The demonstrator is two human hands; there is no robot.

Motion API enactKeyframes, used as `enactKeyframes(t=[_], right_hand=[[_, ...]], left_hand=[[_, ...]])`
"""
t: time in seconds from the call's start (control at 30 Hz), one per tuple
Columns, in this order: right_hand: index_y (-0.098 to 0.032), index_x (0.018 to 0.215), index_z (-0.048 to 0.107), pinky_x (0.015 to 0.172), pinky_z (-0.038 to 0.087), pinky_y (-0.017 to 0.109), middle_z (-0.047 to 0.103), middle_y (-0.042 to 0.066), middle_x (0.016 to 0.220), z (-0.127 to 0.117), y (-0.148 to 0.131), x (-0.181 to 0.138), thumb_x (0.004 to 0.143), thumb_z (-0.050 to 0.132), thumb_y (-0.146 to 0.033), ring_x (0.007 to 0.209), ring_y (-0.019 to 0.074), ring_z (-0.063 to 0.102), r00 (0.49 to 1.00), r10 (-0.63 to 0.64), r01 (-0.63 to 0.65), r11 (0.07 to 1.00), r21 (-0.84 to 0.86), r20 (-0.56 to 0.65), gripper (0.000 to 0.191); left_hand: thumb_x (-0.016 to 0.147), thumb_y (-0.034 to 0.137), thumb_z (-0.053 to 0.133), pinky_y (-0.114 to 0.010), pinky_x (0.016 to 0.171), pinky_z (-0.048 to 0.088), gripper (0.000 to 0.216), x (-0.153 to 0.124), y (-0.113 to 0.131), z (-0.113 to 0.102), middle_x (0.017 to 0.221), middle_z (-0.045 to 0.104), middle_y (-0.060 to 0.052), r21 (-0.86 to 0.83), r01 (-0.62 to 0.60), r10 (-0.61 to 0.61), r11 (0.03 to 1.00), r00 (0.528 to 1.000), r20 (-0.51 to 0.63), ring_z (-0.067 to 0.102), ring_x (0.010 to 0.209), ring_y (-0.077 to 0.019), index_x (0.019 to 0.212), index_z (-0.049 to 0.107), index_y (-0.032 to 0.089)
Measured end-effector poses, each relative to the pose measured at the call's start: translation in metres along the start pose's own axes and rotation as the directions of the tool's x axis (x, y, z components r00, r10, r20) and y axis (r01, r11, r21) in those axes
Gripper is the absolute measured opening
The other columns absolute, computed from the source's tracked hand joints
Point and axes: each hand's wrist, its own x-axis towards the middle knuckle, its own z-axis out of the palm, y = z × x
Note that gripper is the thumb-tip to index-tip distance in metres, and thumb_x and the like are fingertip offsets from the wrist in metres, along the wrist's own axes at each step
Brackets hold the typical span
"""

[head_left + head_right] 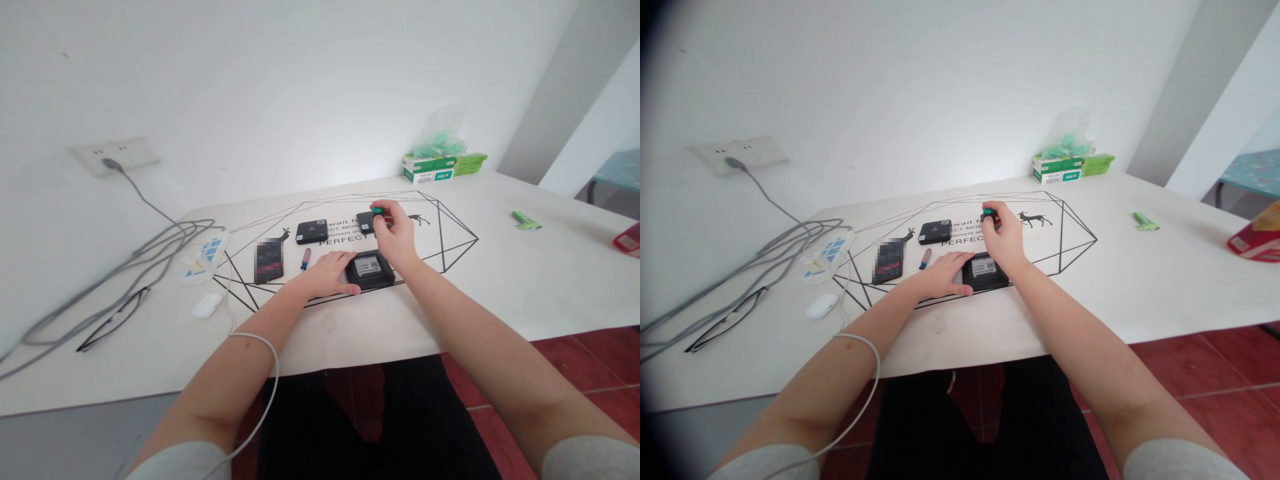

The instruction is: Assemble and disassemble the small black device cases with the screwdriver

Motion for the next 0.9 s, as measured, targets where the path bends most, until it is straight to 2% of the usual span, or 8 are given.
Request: enactKeyframes(t=[0.1,0.2,0.3,0.47,0.57,0.67,0.77,0.9], right_hand=[[-0.025,0.109,0.069,0.093,0.057,0.045,0.076,0.004,0.107,-0.0022,0.0004,0.0012,0.093,0.049,-0.022,0.098,0.0229,0.070,1.000,0.011,-0.011,1.000,0.001,0.018,0.026],[-0.025,0.105,0.069,0.089,0.057,0.044,0.070,0.007,0.110,-0.0025,0.0008,0.0032,0.090,0.063,-0.030,0.098,0.0237,0.066,0.999,-0.029,0.028,0.998,-0.061,-0.024,0.017],[-0.024,0.102,0.068,0.087,0.057,0.043,0.065,0.006,0.107,-0.0011,0.0012,0.0040,0.082,0.074,-0.029,0.094,0.0224,0.063,0.996,-0.074,0.068,0.992,-0.109,-0.053,0.022],[-0.027,0.124,0.061,0.086,0.055,0.040,0.071,0.002,0.103,-0.0013,0.0003,0.0020,0.089,0.060,-0.021,0.094,0.0202,0.067,0.999,-0.011,0.011,1.000,0.011,-0.037,0.036],[-0.026,0.115,0.065,0.093,0.054,0.043,0.074,0.004,0.106,-0.0031,-0.0007,0.0015,0.095,0.050,-0.022,0.102,0.0219,0.068,1.000,0.024,-0.023,0.999,0.038,-0.008,0.025],[-0.025,0.106,0.069,0.091,0.055,0.044,0.071,0.006,0.109,-0.0031,-0.0006,0.0025,0.095,0.058,-0.033,0.099,0.0231,0.066,1.000,-0.001,0.001,0.999,-0.037,-0.021,0.017],[-0.025,0.106,0.070,0.087,0.057,0.043,0.065,0.006,0.108,-0.0008,0.0010,0.0034,0.085,0.074,-0.036,0.095,0.0225,0.063,0.998,-0.044,0.040,0.994,-0.103,-0.034,0.024],[-0.027,0.120,0.067,0.087,0.057,0.042,0.065,0.004,0.104,0.0008,0.0038,0.0024,0.085,0.068,-0.026,0.088,0.0202,0.062,1.000,-0.023,0.022,0.997,-0.077,-0.010,0.035]], left_hand=[[0.084,0.085,0.060,-0.056,0.121,0.033,0.106,0.0000,0.0004,-0.0004,0.163,0.042,-0.022,0.001,0.011,-0.011,1.000,1.000,0.009,0.039,0.150,-0.0417,0.163,0.033,0.018],[0.084,0.086,0.060,-0.056,0.122,0.032,0.107,-0.0002,0.0005,-0.0005,0.163,0.042,-0.022,-0.002,0.006,-0.006,1.000,1.000,0.007,0.039,0.150,-0.0418,0.162,0.033,0.018],[0.084,0.085,0.060,-0.058,0.122,0.032,0.107,-0.0003,0.0002,-0.0004,0.163,0.042,-0.022,-0.013,-0.002,0.003,1.000,1.000,0.002,0.039,0.150,-0.0421,0.162,0.033,0.019],[0.084,0.084,0.062,-0.058,0.122,0.032,0.107,-0.0003,0.0012,-0.0012,0.164,0.041,-0.022,-0.016,0.009,-0.008,1.000,1.000,0.010,0.038,0.151,-0.0425,0.163,0.033,0.019],[0.084,0.083,0.063,-0.057,0.123,0.031,0.107,-0.0002,0.0019,-0.0019,0.164,0.041,-0.022,-0.020,0.018,-0.018,1.000,1.000,0.016,0.038,0.151,-0.0421,0.163,0.033,0.018],[0.083,0.084,0.062,-0.058,0.123,0.031,0.108,-0.0003,0.0020,-0.0021,0.164,0.041,-0.022,-0.022,0.016,-0.015,1.000,1.000,0.014,0.037,0.151,-0.0421,0.163,0.033,0.017],[0.084,0.085,0.061,-0.058,0.123,0.031,0.108,-0.0008,0.0017,-0.0020,0.164,0.040,-0.022,-0.022,0.008,-0.007,1.000,1.000,0.014,0.037,0.151,-0.0425,0.163,0.032,0.018],[0.084,0.086,0.059,-0.058,0.123,0.031,0.107,-0.0006,0.0005,-0.0011,0.164,0.041,-0.022,-0.020,0.004,-0.004,1.000,1.000,0.009,0.037,0.151,-0.0423,0.163,0.032,0.019]])
